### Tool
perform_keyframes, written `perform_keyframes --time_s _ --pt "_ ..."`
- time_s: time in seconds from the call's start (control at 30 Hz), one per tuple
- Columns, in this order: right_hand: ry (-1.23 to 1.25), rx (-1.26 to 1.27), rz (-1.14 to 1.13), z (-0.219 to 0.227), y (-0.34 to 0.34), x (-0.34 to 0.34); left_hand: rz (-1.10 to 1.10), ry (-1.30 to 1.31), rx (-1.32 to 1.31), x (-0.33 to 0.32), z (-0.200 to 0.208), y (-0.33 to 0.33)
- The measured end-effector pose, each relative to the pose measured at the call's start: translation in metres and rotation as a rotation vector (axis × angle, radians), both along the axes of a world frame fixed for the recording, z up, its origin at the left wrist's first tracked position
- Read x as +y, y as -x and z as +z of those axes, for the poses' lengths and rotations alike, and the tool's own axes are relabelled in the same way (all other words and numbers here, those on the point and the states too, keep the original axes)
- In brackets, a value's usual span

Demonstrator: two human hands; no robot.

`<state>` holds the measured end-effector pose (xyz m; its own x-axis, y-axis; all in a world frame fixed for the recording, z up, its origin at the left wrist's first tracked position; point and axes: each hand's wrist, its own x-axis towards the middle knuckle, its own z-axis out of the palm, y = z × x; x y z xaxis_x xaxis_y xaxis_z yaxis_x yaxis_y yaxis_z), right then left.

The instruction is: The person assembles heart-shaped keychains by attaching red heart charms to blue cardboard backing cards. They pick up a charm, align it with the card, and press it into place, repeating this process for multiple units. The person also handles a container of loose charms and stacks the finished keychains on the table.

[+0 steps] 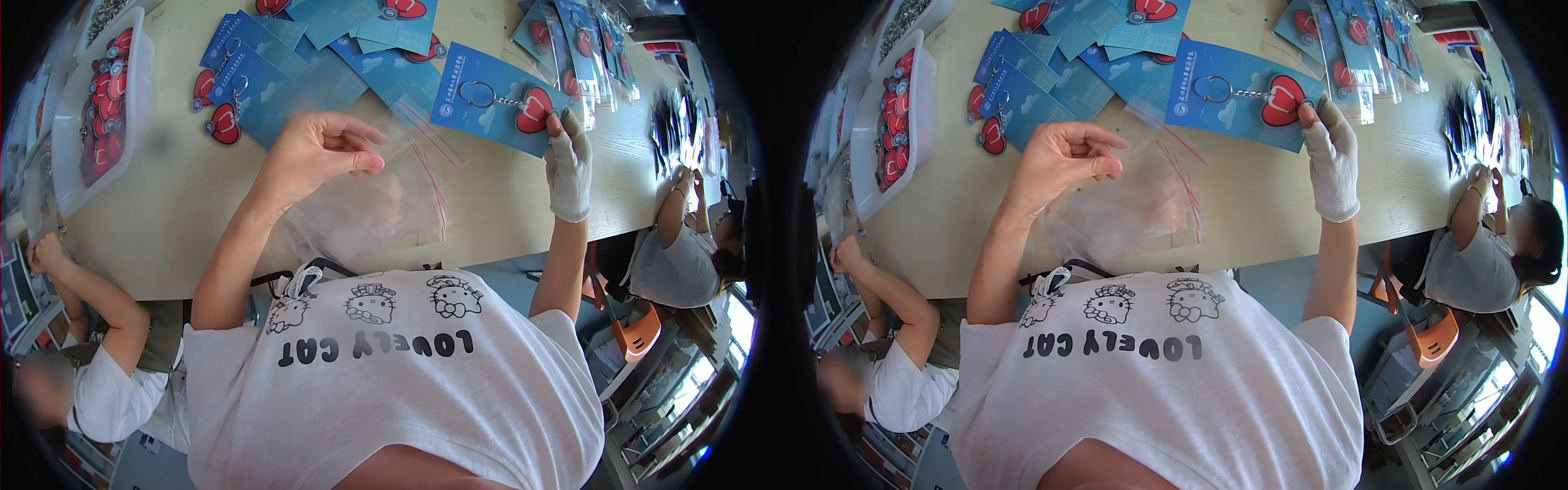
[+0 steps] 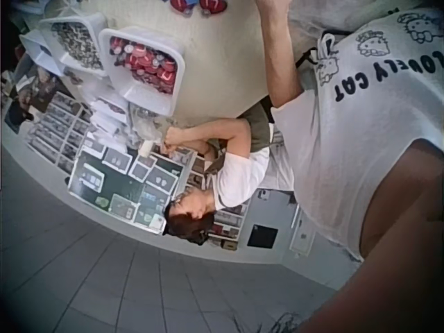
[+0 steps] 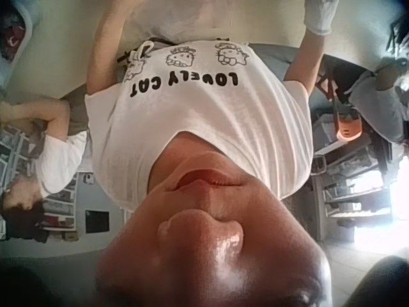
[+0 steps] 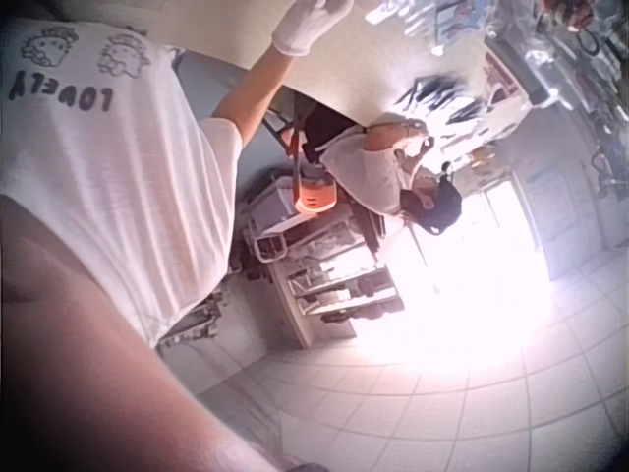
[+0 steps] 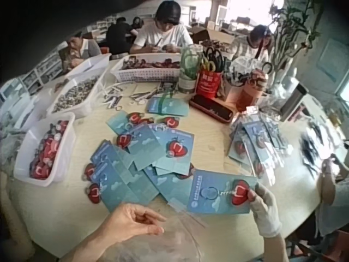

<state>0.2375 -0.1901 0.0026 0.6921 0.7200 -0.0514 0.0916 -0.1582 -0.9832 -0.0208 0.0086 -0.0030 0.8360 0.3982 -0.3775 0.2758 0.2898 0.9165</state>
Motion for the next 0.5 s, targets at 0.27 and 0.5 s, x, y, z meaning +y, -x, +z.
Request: perform_keyframes --time_s 0.27,0.5 --pt "-0.050 0.097 -0.033 -0.010 -0.008 -0.004 0.035 0.010 -0.033 -0.002 0.002 -0.003" --pt "0.012 -0.035 0.216 0.010 -0.005 0.005 0.000 0.019 -0.043 0.002 0.000 -0.005"
